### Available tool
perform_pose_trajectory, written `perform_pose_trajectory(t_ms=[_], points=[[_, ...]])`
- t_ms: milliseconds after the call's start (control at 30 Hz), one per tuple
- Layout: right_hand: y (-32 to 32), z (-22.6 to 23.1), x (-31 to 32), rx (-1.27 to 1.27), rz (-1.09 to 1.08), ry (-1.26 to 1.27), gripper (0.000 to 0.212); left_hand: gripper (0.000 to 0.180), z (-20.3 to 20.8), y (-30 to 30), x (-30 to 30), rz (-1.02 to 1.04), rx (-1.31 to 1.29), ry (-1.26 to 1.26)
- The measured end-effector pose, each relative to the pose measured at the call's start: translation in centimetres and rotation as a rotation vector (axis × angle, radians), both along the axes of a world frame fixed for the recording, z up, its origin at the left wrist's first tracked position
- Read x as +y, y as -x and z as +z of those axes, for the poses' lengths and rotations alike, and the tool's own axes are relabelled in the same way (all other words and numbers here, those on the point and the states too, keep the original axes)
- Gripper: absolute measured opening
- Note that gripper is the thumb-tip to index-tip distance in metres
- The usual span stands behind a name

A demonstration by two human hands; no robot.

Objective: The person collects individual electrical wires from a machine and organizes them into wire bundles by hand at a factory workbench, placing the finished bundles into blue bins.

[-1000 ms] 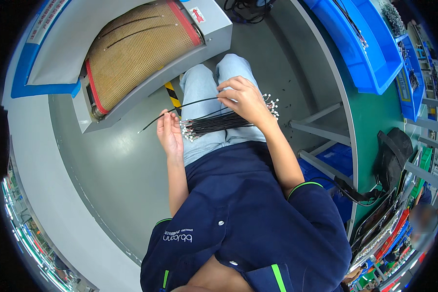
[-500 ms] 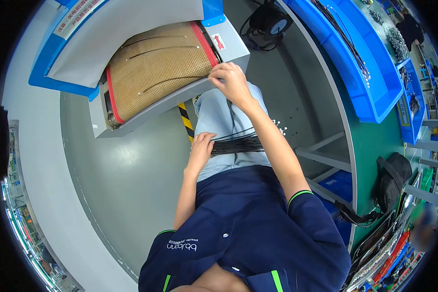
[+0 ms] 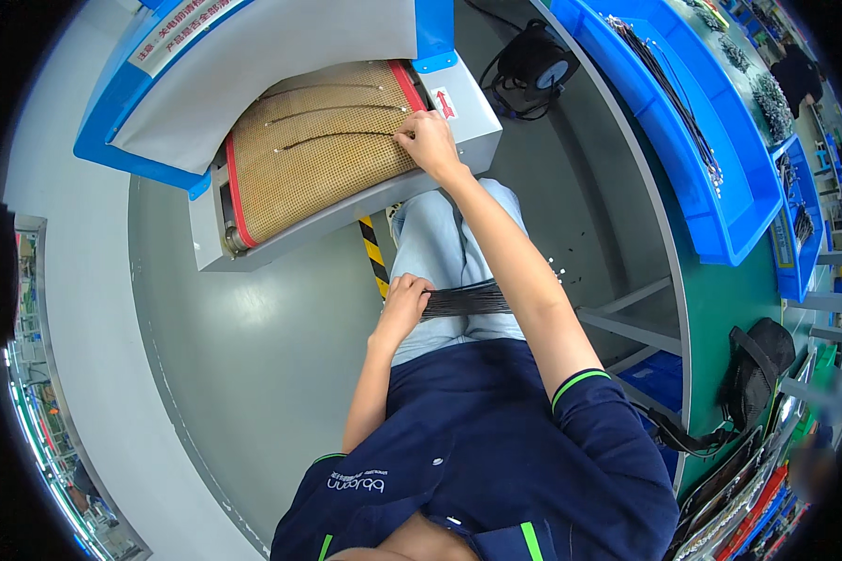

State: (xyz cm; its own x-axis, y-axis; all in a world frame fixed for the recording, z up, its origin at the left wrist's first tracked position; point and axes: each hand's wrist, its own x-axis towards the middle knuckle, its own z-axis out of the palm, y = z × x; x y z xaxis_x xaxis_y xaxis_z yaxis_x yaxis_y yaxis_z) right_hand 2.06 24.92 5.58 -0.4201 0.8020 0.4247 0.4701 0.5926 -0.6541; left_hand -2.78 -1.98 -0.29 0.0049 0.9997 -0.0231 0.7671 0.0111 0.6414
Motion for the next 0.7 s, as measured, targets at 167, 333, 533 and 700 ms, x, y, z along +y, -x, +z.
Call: perform_pose_trajectory(t_ms=[167,333,533,700], points=[[-2.4,0.6,-0.2,-0.010,0.048,-0.045,0.011,0.011,0.5,-0.7,1.1,-0.030,-0.031,0.001],[-7.7,0.4,-5.7,0.115,0.267,0.005,0.013,0.012,0.7,-0.8,1.0,-0.014,-0.080,-0.050],[-16.1,-0.7,-12.9,-0.325,0.507,0.643,0.025,0.012,0.4,-1.9,1.6,0.068,-0.137,-0.097],[-20.1,-1.4,-13.9,-0.216,0.374,0.412,0.017,0.012,0.6,-2.1,1.9,0.070,-0.062,-0.153]])
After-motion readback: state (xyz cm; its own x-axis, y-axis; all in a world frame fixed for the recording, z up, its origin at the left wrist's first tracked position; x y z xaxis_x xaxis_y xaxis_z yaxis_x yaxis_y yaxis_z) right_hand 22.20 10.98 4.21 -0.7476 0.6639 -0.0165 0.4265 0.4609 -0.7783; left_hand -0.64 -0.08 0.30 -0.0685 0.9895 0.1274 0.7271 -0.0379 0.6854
